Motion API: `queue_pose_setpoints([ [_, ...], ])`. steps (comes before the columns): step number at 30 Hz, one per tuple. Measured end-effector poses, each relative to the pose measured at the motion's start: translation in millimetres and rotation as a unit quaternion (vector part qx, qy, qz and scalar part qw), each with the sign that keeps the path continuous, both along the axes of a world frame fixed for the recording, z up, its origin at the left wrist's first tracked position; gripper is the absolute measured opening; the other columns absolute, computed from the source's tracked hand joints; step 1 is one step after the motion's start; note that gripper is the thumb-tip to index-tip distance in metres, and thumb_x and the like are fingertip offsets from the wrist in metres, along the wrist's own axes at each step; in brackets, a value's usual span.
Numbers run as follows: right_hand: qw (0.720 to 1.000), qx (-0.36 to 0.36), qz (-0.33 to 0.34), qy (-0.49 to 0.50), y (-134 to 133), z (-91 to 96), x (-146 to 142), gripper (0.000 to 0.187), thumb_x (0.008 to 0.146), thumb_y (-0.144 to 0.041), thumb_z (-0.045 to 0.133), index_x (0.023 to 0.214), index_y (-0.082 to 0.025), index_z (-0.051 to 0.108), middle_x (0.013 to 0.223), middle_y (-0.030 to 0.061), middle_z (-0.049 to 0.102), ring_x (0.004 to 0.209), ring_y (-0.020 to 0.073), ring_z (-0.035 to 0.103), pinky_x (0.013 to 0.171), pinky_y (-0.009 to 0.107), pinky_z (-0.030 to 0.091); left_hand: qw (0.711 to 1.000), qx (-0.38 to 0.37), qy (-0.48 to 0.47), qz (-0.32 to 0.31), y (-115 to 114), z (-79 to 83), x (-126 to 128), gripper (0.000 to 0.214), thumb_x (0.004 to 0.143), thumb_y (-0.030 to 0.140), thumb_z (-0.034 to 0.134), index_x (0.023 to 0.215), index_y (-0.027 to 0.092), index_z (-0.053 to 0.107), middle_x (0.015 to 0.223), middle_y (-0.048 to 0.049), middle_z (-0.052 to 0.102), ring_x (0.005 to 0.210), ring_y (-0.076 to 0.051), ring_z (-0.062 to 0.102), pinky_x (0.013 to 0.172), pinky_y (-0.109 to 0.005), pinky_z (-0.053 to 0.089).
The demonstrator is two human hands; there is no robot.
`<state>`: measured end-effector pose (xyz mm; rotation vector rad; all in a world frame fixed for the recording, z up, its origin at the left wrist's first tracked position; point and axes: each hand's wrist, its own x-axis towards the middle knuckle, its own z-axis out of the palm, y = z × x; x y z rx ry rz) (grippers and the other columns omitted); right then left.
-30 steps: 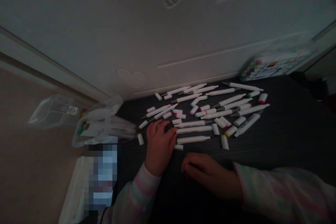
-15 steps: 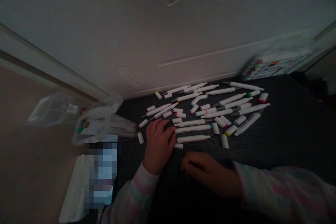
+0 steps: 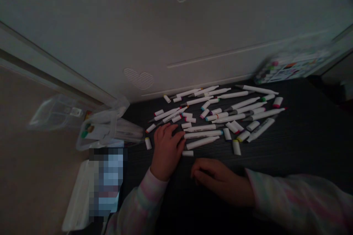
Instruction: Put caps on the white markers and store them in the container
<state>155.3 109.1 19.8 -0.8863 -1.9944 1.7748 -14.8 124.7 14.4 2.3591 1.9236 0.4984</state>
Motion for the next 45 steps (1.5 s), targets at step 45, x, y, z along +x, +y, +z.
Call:
queue_pose_setpoints([
  [45, 0.997, -0.076, -0.012, 0.021, -3.3, -3.9, 1.2, 0.02, 0.086, -0.031, 0.037, 0.091, -0.015, 0.049, 0.069, 0.0002, 0.052, 0.063, 0.0109, 0.046, 0.058, 0.024, 0.036, 0.994, 0.074, -0.075, -0.035, -3.7, 3.8, -4.7, 0.017, 0.077, 0.019, 0.055, 0.093, 0.02, 0.059, 0.105, -0.0056, 0.056, 0.108, -0.023, 0.04, 0.093, -0.046, 0.034],
])
